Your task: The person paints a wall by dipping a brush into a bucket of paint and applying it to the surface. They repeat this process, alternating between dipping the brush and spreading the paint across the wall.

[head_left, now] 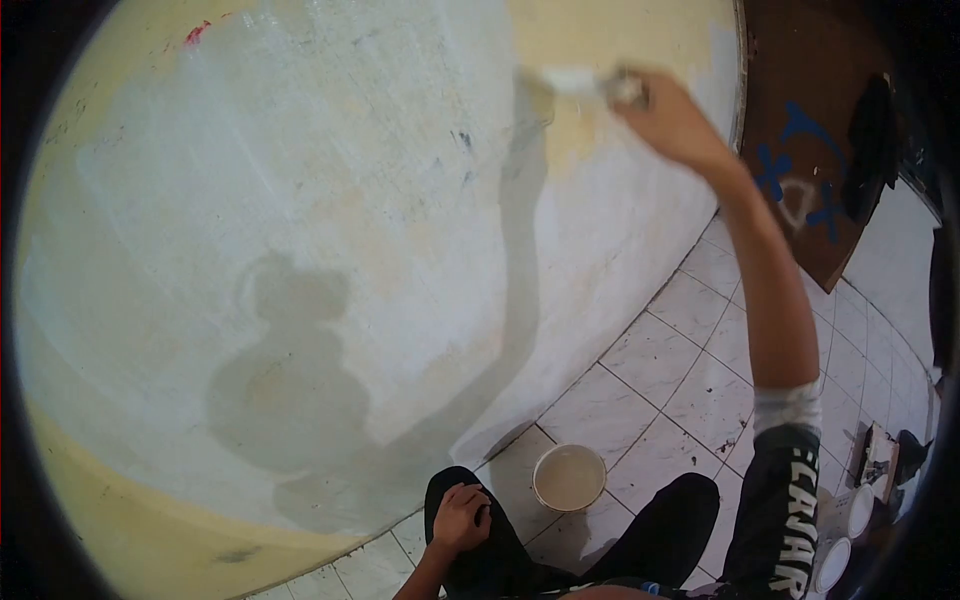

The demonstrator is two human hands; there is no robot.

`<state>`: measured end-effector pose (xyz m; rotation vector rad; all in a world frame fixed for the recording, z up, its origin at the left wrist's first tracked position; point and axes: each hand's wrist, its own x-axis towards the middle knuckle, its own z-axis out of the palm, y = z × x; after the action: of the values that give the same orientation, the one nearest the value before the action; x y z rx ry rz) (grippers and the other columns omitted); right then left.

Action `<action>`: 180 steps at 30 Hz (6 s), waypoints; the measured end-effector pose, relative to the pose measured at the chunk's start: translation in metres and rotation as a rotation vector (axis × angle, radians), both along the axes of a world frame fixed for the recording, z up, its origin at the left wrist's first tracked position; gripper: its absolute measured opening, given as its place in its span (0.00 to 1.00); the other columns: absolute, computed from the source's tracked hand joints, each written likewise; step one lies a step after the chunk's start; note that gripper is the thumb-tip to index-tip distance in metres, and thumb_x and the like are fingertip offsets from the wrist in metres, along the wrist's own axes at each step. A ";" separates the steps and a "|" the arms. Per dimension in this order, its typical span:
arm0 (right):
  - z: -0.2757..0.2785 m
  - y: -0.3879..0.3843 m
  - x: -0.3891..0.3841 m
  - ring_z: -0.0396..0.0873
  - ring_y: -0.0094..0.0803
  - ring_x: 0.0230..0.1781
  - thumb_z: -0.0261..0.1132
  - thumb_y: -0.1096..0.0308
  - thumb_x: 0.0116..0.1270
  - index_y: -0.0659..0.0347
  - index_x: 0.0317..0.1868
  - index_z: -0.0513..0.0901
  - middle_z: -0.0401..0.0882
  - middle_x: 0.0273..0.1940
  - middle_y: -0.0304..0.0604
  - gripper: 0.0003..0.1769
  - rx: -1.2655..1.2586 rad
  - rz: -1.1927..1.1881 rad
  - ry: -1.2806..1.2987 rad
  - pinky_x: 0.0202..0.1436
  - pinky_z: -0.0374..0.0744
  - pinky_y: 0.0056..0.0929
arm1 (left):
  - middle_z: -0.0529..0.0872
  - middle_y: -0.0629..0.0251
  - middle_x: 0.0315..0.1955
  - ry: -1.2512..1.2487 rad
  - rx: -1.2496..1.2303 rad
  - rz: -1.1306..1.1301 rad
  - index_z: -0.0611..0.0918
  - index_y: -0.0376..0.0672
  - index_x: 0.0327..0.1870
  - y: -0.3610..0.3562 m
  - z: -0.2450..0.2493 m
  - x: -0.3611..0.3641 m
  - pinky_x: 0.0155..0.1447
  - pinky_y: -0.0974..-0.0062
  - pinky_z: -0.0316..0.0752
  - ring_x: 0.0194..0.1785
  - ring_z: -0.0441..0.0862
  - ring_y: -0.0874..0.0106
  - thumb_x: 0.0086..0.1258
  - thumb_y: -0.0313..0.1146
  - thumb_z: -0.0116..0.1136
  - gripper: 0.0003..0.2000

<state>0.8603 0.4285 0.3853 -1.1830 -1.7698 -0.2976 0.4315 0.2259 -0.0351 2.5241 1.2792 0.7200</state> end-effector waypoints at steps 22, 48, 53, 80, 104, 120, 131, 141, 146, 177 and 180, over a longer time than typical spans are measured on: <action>-0.309 -0.054 -0.003 0.78 0.42 0.23 0.62 0.72 0.66 0.66 0.54 0.77 0.81 0.28 0.56 0.16 -0.500 0.093 0.417 0.28 0.75 0.39 | 0.83 0.56 0.41 0.193 -0.007 0.023 0.82 0.43 0.39 -0.007 0.010 0.037 0.63 0.54 0.69 0.53 0.80 0.55 0.56 0.28 0.64 0.10; -0.417 -0.138 0.047 0.57 0.14 0.16 0.67 0.69 0.65 0.58 0.50 0.73 0.69 0.25 0.33 0.15 -1.053 0.318 1.549 0.17 0.54 0.19 | 0.69 0.55 0.70 -0.745 -1.610 0.974 0.71 0.56 0.71 0.056 -0.177 0.199 0.69 0.36 0.49 0.69 0.66 0.47 0.64 0.75 0.32 0.42; -0.414 -0.155 0.059 0.56 0.15 0.16 0.67 0.69 0.66 0.60 0.51 0.75 0.68 0.25 0.33 0.15 -1.077 0.209 1.453 0.17 0.54 0.20 | 0.72 0.55 0.65 -0.663 -1.641 0.782 0.72 0.55 0.69 0.072 -0.186 0.235 0.66 0.38 0.55 0.64 0.69 0.51 0.65 0.74 0.33 0.41; -0.606 -0.111 -0.001 0.84 0.50 0.48 0.70 0.75 0.49 0.60 0.49 0.84 0.86 0.43 0.54 0.22 -1.438 -0.235 -0.428 0.48 0.83 0.46 | 0.86 0.52 0.52 0.899 -0.753 -1.239 0.86 0.40 0.50 0.018 -0.040 0.297 0.57 0.62 0.78 0.56 0.84 0.58 0.56 0.44 0.61 0.23; -0.595 -0.087 0.057 0.86 0.50 0.42 0.65 0.74 0.54 0.68 0.37 0.86 0.85 0.38 0.61 0.10 -1.535 0.378 -0.729 0.42 0.84 0.46 | 0.88 0.51 0.33 0.778 -0.689 -0.756 0.88 0.42 0.32 0.017 -0.043 0.360 0.47 0.55 0.77 0.43 0.87 0.54 0.55 0.41 0.61 0.13; -0.571 0.014 0.217 0.63 0.24 0.08 0.64 0.61 0.67 0.67 0.47 0.78 0.72 0.16 0.41 0.17 -2.203 1.102 0.259 0.10 0.61 0.26 | 0.86 0.52 0.36 0.787 -0.831 -0.357 0.86 0.38 0.37 -0.038 -0.014 0.473 0.49 0.59 0.73 0.46 0.84 0.57 0.61 0.43 0.60 0.15; -0.622 0.054 0.209 0.62 0.21 0.02 0.55 0.69 0.71 0.75 0.49 0.80 0.78 0.18 0.55 0.16 -2.154 1.661 1.022 0.01 0.56 0.20 | 0.86 0.47 0.38 0.788 -0.995 -0.096 0.84 0.37 0.44 -0.026 -0.025 0.413 0.52 0.55 0.75 0.47 0.84 0.52 0.69 0.49 0.57 0.20; -0.544 0.023 0.223 0.59 0.22 0.01 0.59 0.59 0.68 0.77 0.40 0.77 0.71 0.13 0.50 0.22 -1.891 1.530 1.002 0.01 0.55 0.22 | 0.87 0.51 0.37 0.796 -0.859 -0.419 0.85 0.37 0.40 0.003 0.004 0.402 0.53 0.52 0.76 0.46 0.85 0.53 0.69 0.47 0.56 0.18; -0.425 -0.010 0.210 0.59 0.20 0.05 0.60 0.59 0.70 0.69 0.45 0.75 0.67 0.14 0.39 0.18 -1.634 1.308 0.999 0.07 0.55 0.22 | 0.87 0.52 0.33 0.570 -0.498 -0.471 0.85 0.38 0.36 0.015 -0.021 0.394 0.48 0.54 0.75 0.41 0.85 0.53 0.68 0.49 0.58 0.19; 0.077 0.032 -0.025 0.70 0.24 0.24 0.58 0.70 0.70 0.65 0.59 0.79 0.76 0.26 0.41 0.19 0.205 0.016 0.086 0.28 0.71 0.27 | 0.86 0.43 0.45 0.576 -0.653 -0.596 0.83 0.34 0.47 0.061 -0.065 0.325 0.59 0.54 0.75 0.53 0.82 0.47 0.65 0.57 0.52 0.30; 0.055 0.051 -0.011 0.64 0.18 0.19 0.58 0.65 0.71 0.59 0.59 0.80 0.73 0.26 0.35 0.19 0.355 0.064 -0.004 0.20 0.65 0.21 | 0.85 0.43 0.46 0.520 -0.642 -0.566 0.83 0.34 0.48 0.059 -0.053 0.321 0.59 0.54 0.75 0.54 0.82 0.47 0.65 0.58 0.52 0.31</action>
<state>0.8492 0.4796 0.4407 -0.8712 -1.6695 -0.5511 0.7522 0.2852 -0.0883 2.3626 0.6623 -0.4288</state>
